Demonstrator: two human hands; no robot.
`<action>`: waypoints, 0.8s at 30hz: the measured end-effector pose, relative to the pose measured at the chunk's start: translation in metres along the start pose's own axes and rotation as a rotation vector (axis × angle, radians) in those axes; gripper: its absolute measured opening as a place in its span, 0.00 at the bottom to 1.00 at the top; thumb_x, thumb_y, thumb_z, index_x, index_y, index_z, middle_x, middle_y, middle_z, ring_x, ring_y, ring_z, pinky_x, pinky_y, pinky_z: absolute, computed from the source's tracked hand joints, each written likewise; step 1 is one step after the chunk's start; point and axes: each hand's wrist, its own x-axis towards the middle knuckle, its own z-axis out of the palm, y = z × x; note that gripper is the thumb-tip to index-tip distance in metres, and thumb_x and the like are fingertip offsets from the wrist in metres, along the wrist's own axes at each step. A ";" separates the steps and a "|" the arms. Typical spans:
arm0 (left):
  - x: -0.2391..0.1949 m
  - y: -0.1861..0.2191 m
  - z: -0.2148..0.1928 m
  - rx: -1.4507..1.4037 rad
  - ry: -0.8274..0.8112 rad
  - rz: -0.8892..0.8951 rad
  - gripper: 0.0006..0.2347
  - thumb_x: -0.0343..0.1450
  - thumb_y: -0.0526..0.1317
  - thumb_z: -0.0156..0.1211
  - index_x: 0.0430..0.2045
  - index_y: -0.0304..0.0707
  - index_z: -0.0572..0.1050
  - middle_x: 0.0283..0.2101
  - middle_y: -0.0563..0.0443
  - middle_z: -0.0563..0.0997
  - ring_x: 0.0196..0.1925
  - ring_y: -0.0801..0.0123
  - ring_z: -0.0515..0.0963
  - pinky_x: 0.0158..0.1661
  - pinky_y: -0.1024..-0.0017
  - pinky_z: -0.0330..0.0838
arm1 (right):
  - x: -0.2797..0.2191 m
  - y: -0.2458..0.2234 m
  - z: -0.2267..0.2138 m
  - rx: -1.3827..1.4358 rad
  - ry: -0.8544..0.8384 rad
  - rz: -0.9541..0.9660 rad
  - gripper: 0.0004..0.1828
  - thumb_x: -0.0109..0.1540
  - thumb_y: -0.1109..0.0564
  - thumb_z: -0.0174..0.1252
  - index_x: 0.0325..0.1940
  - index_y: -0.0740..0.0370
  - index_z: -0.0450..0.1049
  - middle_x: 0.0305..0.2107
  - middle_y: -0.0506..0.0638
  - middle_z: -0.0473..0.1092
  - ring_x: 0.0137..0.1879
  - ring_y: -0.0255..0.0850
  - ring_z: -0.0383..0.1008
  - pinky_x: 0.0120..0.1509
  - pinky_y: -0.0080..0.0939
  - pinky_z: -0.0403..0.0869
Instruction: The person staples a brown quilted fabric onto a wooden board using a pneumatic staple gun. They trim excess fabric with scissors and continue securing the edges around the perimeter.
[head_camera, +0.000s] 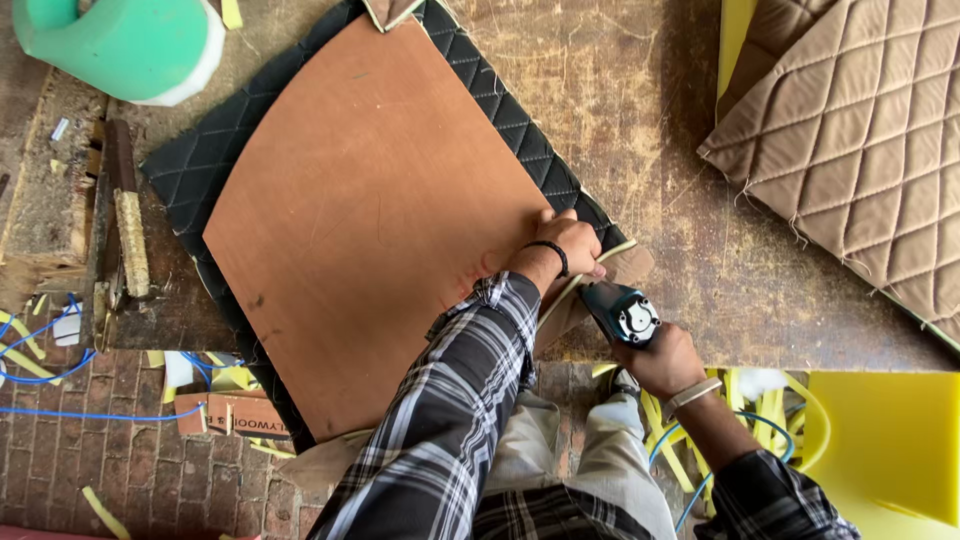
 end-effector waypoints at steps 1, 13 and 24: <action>-0.002 0.002 -0.002 -0.002 0.006 0.000 0.12 0.64 0.58 0.69 0.24 0.56 0.87 0.36 0.57 0.85 0.60 0.64 0.68 0.59 0.55 0.52 | -0.001 -0.002 0.000 -0.016 0.014 0.024 0.22 0.52 0.46 0.69 0.39 0.68 0.81 0.29 0.64 0.80 0.38 0.52 0.84 0.47 0.50 0.80; -0.011 -0.041 0.038 -0.138 0.793 0.384 0.17 0.58 0.44 0.73 0.40 0.51 0.84 0.54 0.45 0.81 0.59 0.53 0.72 0.58 0.55 0.63 | 0.003 0.020 -0.008 0.088 -0.057 0.110 0.23 0.53 0.44 0.69 0.32 0.69 0.80 0.24 0.60 0.80 0.30 0.49 0.84 0.40 0.49 0.82; -0.285 -0.143 0.200 -0.200 0.935 -1.373 0.45 0.58 0.65 0.68 0.65 0.33 0.64 0.68 0.32 0.65 0.70 0.39 0.62 0.64 0.44 0.57 | -0.024 0.040 -0.057 0.042 -0.185 -0.089 0.23 0.53 0.43 0.71 0.35 0.69 0.83 0.18 0.57 0.78 0.25 0.45 0.75 0.34 0.49 0.74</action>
